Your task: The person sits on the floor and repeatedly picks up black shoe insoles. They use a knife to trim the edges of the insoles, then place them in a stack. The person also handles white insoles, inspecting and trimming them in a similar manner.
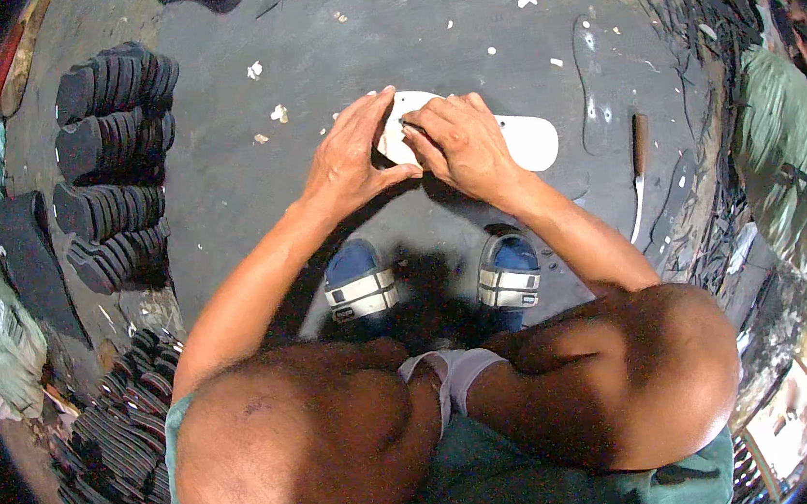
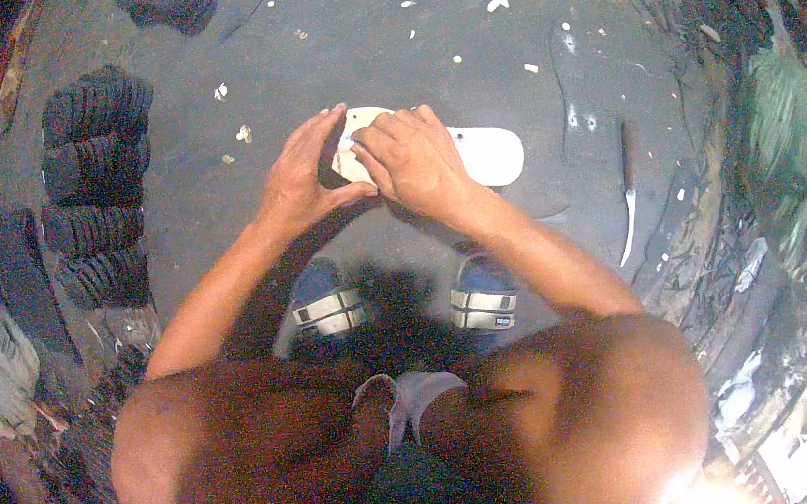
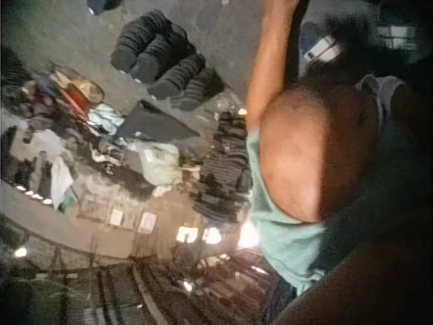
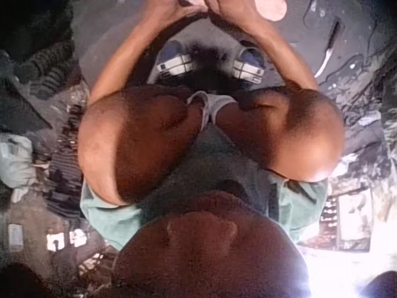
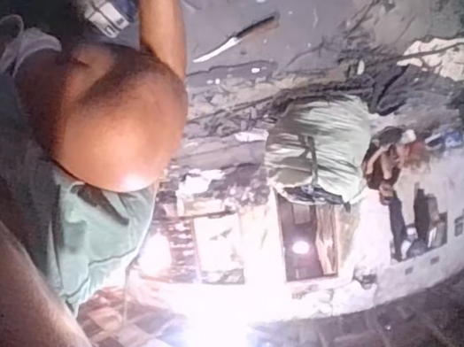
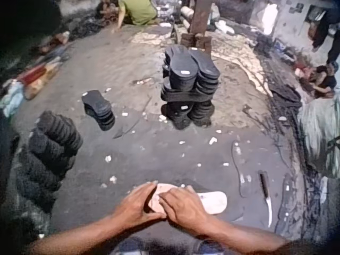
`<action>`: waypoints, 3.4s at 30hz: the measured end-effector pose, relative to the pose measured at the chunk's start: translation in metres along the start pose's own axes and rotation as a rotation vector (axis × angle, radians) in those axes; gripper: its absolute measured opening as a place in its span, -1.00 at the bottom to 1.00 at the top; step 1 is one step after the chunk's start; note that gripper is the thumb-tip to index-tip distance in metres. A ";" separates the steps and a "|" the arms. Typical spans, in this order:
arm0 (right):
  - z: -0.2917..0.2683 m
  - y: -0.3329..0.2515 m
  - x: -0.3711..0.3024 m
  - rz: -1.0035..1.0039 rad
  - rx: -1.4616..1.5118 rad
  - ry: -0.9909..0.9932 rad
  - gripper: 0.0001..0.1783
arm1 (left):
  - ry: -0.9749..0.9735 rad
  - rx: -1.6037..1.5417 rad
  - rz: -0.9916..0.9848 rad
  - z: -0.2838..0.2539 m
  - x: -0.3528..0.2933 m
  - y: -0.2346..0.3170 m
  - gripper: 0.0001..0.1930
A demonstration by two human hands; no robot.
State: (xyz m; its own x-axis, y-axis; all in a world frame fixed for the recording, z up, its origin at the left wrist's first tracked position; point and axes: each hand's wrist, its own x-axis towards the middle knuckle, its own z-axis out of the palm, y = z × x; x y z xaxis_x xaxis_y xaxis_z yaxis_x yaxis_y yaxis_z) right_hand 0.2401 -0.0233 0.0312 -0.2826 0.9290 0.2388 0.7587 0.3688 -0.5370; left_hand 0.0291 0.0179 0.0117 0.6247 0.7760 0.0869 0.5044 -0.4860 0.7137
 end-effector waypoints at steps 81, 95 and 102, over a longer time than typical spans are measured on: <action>-0.047 0.025 -0.098 0.098 -0.221 -0.162 -0.75 | 0.009 0.090 0.099 0.010 0.002 -0.018 -0.19; -0.057 0.041 -0.073 0.217 -0.168 0.003 -0.81 | -0.028 0.122 0.065 0.008 0.002 -0.017 -0.18; -0.054 0.048 -0.059 0.181 -0.239 -0.094 -0.80 | -0.004 0.095 0.063 0.006 0.004 -0.013 -0.21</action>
State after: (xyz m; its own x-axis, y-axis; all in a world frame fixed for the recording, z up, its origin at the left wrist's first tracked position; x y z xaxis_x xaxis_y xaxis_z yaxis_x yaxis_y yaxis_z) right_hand 0.3245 -0.0616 0.0348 -0.1750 0.9817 0.0750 0.9150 0.1903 -0.3558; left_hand 0.0289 0.0252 -0.0014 0.6594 0.7411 0.1262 0.5184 -0.5699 0.6376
